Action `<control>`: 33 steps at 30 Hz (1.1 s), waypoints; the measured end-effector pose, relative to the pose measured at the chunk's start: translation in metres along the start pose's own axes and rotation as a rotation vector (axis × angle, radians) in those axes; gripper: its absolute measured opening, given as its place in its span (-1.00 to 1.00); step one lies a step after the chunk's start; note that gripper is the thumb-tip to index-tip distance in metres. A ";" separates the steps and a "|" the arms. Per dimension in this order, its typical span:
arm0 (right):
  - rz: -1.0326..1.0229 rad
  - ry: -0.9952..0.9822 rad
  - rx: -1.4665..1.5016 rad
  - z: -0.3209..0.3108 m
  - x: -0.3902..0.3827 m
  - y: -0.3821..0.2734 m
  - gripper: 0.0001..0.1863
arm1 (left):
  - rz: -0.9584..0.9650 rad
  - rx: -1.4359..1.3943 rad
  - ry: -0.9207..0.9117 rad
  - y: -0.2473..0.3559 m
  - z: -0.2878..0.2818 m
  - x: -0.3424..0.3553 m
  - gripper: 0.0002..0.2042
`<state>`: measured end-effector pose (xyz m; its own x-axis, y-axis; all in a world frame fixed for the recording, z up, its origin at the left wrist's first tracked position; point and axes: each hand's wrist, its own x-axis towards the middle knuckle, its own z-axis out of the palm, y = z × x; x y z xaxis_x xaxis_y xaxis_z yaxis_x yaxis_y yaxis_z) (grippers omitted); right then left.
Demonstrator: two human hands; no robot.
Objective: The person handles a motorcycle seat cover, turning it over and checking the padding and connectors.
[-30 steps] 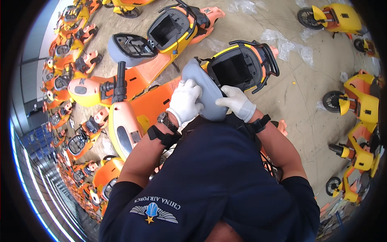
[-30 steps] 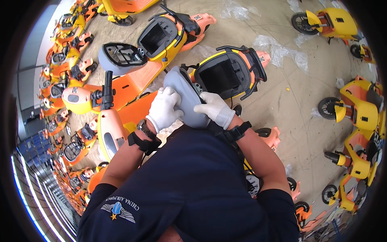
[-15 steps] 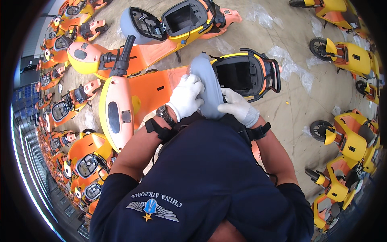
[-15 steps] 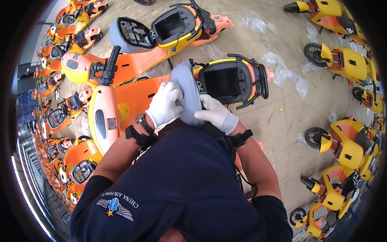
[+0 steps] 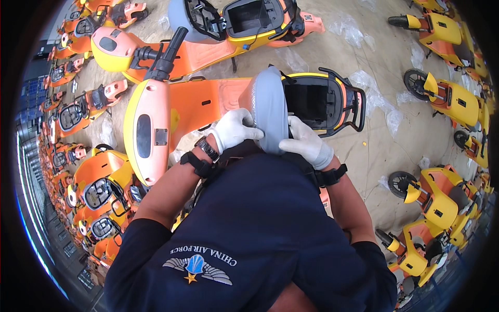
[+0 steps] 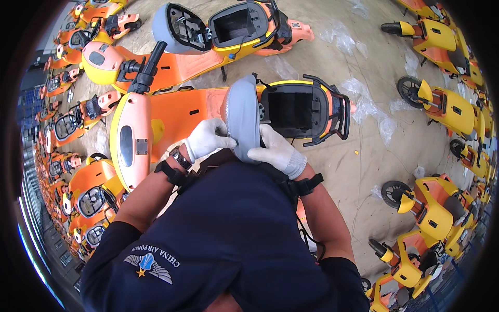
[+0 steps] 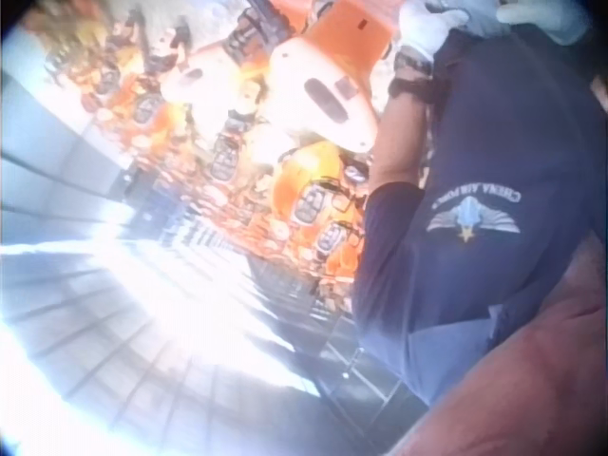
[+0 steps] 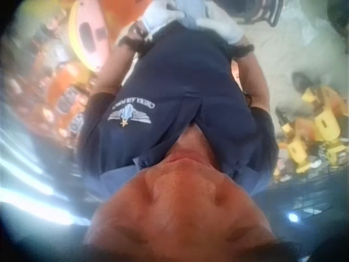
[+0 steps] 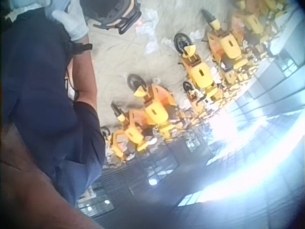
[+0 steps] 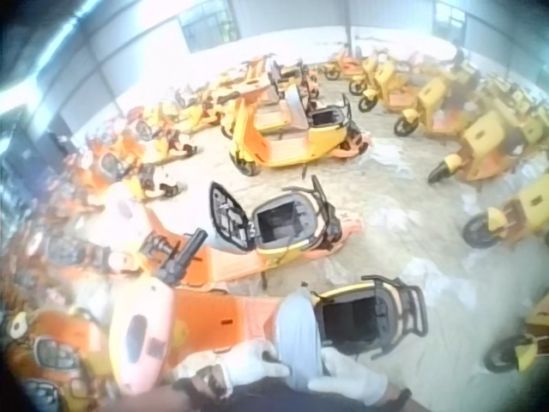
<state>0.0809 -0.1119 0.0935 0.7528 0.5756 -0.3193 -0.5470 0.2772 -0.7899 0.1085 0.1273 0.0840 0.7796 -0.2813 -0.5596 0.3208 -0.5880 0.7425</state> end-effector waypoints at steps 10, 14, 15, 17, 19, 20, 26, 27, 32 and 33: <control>0.140 -0.029 -0.351 -0.008 0.008 -0.012 -0.49 | -0.021 0.168 -0.103 0.015 -0.006 0.011 -0.61; 0.129 -0.024 -0.343 -0.013 0.003 -0.005 -0.48 | -0.002 0.220 -0.122 0.021 -0.005 0.012 -0.60; 0.114 -0.028 -0.326 -0.013 0.002 -0.006 -0.47 | -0.008 0.189 -0.131 0.021 -0.006 0.011 -0.60; 0.108 -0.044 -0.321 -0.012 0.000 -0.008 -0.45 | 0.010 0.170 -0.112 0.015 -0.005 0.009 -0.60; 0.114 -0.078 -0.332 -0.013 -0.002 -0.013 -0.37 | 0.026 0.145 -0.082 0.012 -0.004 0.006 -0.60; 0.128 -0.088 -0.350 -0.010 -0.004 -0.015 -0.37 | 0.043 0.158 -0.087 0.016 -0.004 0.005 -0.60; 0.155 -0.072 -0.201 0.014 0.002 -0.028 -0.31 | 0.110 0.146 -0.118 0.008 -0.004 0.011 -0.61; 0.164 -0.070 -0.206 0.013 0.005 -0.029 -0.31 | 0.123 0.186 -0.116 0.011 -0.006 0.011 -0.61; 0.227 -0.108 -0.436 0.003 0.018 -0.022 -0.44 | 0.168 0.348 -0.089 0.013 -0.005 0.011 -0.61; 0.226 -0.105 -0.437 0.001 0.020 -0.022 -0.44 | 0.175 0.379 -0.107 0.015 -0.005 0.012 -0.62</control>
<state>0.1071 -0.1055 0.1050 0.5802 0.6642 -0.4714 -0.4707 -0.1990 -0.8596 0.1255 0.1194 0.0900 0.7383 -0.4670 -0.4866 -0.0474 -0.7557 0.6532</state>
